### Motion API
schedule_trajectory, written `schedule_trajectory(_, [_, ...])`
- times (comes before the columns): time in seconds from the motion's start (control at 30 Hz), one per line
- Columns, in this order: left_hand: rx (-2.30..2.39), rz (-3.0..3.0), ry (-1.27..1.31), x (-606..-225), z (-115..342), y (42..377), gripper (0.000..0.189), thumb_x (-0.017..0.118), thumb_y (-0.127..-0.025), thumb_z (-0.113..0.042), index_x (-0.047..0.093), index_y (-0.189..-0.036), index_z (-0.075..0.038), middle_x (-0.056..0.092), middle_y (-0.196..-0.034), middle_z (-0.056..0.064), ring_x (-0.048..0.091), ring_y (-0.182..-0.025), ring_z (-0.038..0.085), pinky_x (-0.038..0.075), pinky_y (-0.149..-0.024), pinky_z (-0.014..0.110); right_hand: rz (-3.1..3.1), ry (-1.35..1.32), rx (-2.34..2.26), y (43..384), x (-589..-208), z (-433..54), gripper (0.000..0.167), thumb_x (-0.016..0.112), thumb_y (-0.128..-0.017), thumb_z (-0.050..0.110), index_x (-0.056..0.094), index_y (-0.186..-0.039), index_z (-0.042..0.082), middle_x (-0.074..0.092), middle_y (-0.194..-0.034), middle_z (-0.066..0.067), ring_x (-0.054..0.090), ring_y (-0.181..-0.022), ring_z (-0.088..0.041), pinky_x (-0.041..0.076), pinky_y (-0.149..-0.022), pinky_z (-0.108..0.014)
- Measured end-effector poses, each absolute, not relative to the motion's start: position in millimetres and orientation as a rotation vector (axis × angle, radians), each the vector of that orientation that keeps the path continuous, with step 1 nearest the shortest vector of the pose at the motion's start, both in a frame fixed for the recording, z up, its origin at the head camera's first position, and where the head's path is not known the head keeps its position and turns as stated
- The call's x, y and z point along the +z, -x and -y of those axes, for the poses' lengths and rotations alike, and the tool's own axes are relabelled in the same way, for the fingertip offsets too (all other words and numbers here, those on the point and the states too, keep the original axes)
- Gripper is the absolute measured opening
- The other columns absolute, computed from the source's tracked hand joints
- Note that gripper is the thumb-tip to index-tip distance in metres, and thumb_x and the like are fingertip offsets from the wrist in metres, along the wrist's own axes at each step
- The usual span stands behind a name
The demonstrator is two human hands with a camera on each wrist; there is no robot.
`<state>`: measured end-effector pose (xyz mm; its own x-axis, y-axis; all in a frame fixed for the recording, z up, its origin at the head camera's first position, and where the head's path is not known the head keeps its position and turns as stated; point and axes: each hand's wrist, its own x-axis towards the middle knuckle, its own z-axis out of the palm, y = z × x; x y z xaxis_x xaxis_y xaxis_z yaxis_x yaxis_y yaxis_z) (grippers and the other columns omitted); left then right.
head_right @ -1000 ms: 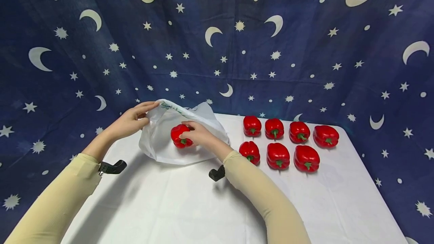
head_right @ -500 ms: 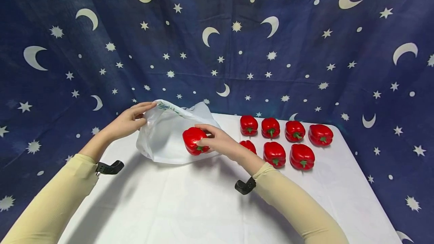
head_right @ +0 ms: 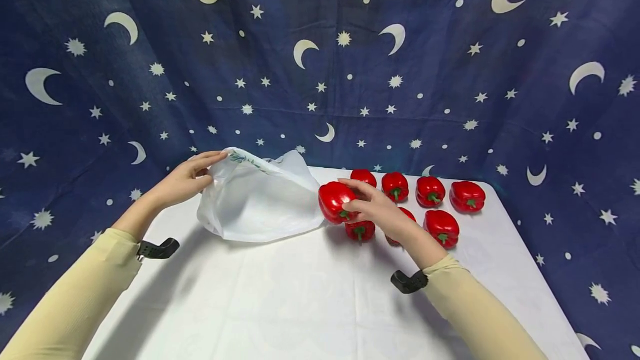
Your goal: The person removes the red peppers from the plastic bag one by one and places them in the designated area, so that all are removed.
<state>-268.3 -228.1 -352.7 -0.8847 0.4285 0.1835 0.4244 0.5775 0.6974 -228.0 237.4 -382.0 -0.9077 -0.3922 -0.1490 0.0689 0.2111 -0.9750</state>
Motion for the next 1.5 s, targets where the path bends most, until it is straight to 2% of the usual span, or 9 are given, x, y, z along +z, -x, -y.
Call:
schedule_trajectory(0.13, [1.218, -2.795, -0.753, -353.8, 229.7, 267.3, 0.062, 0.05, -0.096, 0.002, 0.044, -0.156, -0.01, 0.038, -0.159, 0.01, 0.048, -0.087, 0.025, 0.047, -0.068, 0.028, -2.153, 0.228, -1.805, 221.9, -378.3, -273.2, 0.072, 0.072, -0.094, 0.019, 0.04, -0.159, 0.019, 0.027, -0.16, -0.016, 0.039, -0.134, -0.044, 0.054, -0.093, -0.044])
schedule_trajectory(0.3, [1.206, -2.792, -0.749, -355.2, 231.5, 267.0, 0.063, 0.05, -0.097, 0.001, 0.042, -0.157, -0.012, 0.036, -0.16, 0.008, 0.048, -0.09, 0.025, 0.046, -0.07, 0.029, -2.176, 0.161, -1.902, 210.6, -372.4, -321.8, 0.072, 0.066, -0.098, 0.015, 0.032, -0.162, 0.018, 0.018, -0.163, -0.015, 0.039, -0.131, -0.035, 0.055, -0.091, -0.039])
schedule_trajectory(0.4, [1.191, -2.793, -0.742, -355.5, 232.2, 266.9, 0.062, 0.05, -0.097, 0.0, 0.042, -0.158, -0.014, 0.036, -0.161, 0.007, 0.048, -0.093, 0.024, 0.045, -0.073, 0.03, -2.182, 0.14, -1.977, 203.5, -370.7, -351.8, 0.068, 0.062, -0.101, 0.011, 0.033, -0.162, 0.019, 0.023, -0.158, -0.01, 0.046, -0.124, -0.026, 0.057, -0.088, -0.036])
schedule_trajectory(0.53, [1.168, -2.796, -0.724, -355.0, 232.9, 265.9, 0.062, 0.051, -0.098, -0.001, 0.041, -0.158, -0.014, 0.035, -0.161, 0.009, 0.048, -0.095, 0.024, 0.044, -0.075, 0.032, -2.176, 0.127, -2.078, 195.5, -372.6, -389.6, 0.06, 0.058, -0.102, 0.006, 0.041, -0.157, 0.022, 0.036, -0.143, 0.0, 0.057, -0.113, -0.012, 0.058, -0.083, -0.035])
schedule_trajectory(0.7, [1.158, -2.798, -0.708, -353.9, 233.5, 264.8, 0.062, 0.051, -0.099, -0.002, 0.041, -0.158, -0.015, 0.035, -0.161, 0.008, 0.048, -0.095, 0.024, 0.045, -0.075, 0.032, -2.147, 0.1, -2.185, 187.0, -379.6, -427.5, 0.052, 0.053, -0.104, 0.005, 0.047, -0.152, 0.026, 0.042, -0.135, 0.009, 0.056, -0.109, -0.007, 0.059, -0.079, -0.032])
schedule_trajectory(0.93, [1.177, -2.788, -0.707, -354.4, 234.2, 264.3, 0.062, 0.052, -0.098, -0.002, 0.041, -0.158, -0.015, 0.035, -0.162, 0.009, 0.049, -0.099, 0.024, 0.045, -0.075, 0.031, -2.161, 0.033, -2.241, 175.7, -390.8, -460.9, 0.051, 0.053, -0.105, 0.007, 0.046, -0.152, 0.026, 0.044, -0.133, 0.012, 0.054, -0.108, -0.006, 0.059, -0.076, -0.03])
schedule_trajectory(1.13, [1.202, -2.773, -0.72, -354.5, 233.8, 263.9, 0.063, 0.052, -0.098, 0.0, 0.041, -0.158, -0.014, 0.034, -0.162, 0.011, 0.049, -0.099, 0.025, 0.047, -0.072, 0.029, -2.111, -0.016, -2.272, 170.2, -402.3, -481.1, 0.043, 0.051, -0.107, 0.008, 0.054, -0.142, 0.031, 0.045, -0.129, 0.013, 0.058, -0.101, -0.004, 0.059, -0.075, -0.031])
schedule_trajectory(1.37, [1.206, -2.767, -0.707, -353.0, 231.3, 263.3, 0.064, 0.052, -0.098, -0.001, 0.041, -0.159, -0.015, 0.032, -0.163, 0.011, 0.05, -0.104, 0.026, 0.047, -0.072, 0.029, -2.155, -0.139, -2.209, 165.6, -418.8, -495.1, 0.049, 0.054, -0.107, 0.012, 0.043, -0.153, 0.026, 0.047, -0.124, 0.016, 0.057, -0.098, -0.003, 0.059, -0.075, -0.03])
schedule_trajectory(1.5, [1.213, -2.764, -0.711, -352.8, 230.1, 263.2, 0.063, 0.052, -0.098, 0.0, 0.041, -0.158, -0.015, 0.033, -0.162, 0.011, 0.05, -0.102, 0.026, 0.048, -0.07, 0.029, -2.2, -0.237, -2.147, 164.6, -429.3, -498.9, 0.053, 0.057, -0.106, 0.017, 0.041, -0.155, 0.03, 0.045, -0.121, 0.017, 0.052, -0.098, -0.004, 0.058, -0.074, -0.028])
